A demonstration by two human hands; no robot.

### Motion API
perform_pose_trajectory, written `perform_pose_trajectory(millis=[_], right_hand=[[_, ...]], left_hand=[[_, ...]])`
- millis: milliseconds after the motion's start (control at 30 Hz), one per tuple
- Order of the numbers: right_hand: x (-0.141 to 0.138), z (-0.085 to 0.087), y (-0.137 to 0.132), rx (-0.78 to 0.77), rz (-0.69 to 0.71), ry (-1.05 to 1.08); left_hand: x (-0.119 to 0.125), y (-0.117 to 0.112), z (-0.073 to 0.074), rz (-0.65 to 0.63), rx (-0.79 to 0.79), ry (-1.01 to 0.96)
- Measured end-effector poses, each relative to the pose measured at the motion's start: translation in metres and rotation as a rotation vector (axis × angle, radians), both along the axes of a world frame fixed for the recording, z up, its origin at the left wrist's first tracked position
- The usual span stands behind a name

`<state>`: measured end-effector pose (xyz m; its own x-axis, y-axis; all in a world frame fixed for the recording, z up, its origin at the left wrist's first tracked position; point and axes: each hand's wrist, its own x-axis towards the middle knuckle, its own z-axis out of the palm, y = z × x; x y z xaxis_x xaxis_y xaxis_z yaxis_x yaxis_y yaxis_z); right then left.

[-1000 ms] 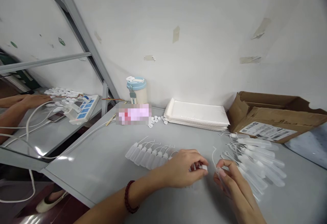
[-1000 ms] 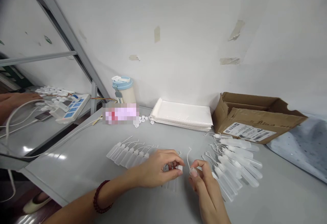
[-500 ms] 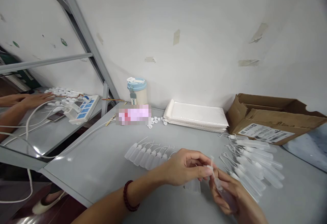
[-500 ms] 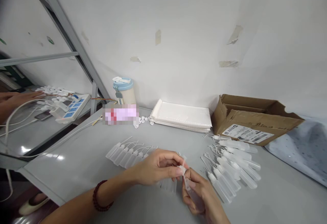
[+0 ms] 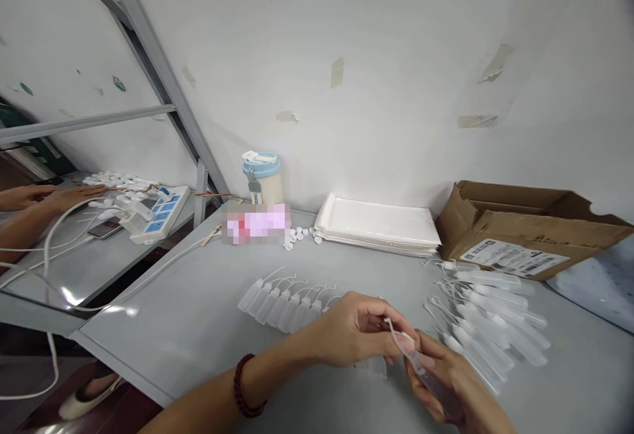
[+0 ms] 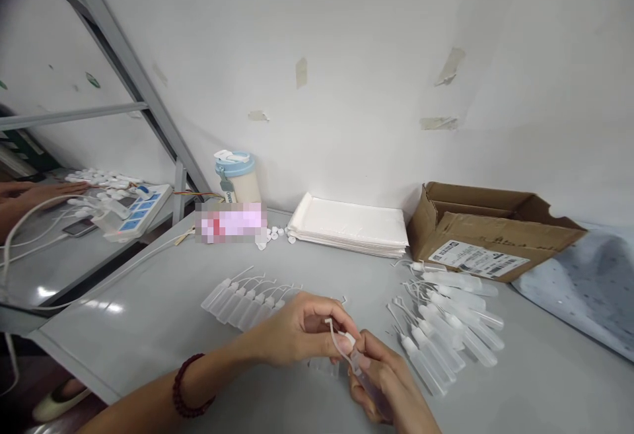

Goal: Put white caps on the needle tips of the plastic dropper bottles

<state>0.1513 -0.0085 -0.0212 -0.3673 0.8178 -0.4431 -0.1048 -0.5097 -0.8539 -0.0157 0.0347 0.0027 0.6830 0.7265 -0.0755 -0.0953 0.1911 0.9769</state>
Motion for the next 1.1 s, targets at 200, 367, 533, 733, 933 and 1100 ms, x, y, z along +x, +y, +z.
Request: perform_pose_trajectory(millis=[200,367,533,733,933,1100], right_hand=[[0.003,0.001,-0.003,0.042,0.049,-0.024],[0.006,-0.010,-0.003,0.092,0.075,-0.074],[0.007,-0.013,-0.001,0.088,0.070,-0.057],[0.005,-0.011,0.001,0.117,0.086,-0.052],[0.005,-0.012,-0.002,0.152,0.156,-0.063],[0.002,-0.005,-0.002,0.126,0.130,-0.077]], left_hand=[[-0.006,0.000,-0.004,-0.084,-0.053,0.046],[-0.006,-0.001,-0.007,-0.038,0.028,0.094],[-0.005,0.000,-0.003,-0.032,0.310,0.134],[-0.004,-0.001,-0.004,-0.025,0.558,0.213],[-0.003,-0.002,-0.005,-0.049,0.488,0.194],[-0.003,-0.002,-0.003,-0.022,0.478,0.199]])
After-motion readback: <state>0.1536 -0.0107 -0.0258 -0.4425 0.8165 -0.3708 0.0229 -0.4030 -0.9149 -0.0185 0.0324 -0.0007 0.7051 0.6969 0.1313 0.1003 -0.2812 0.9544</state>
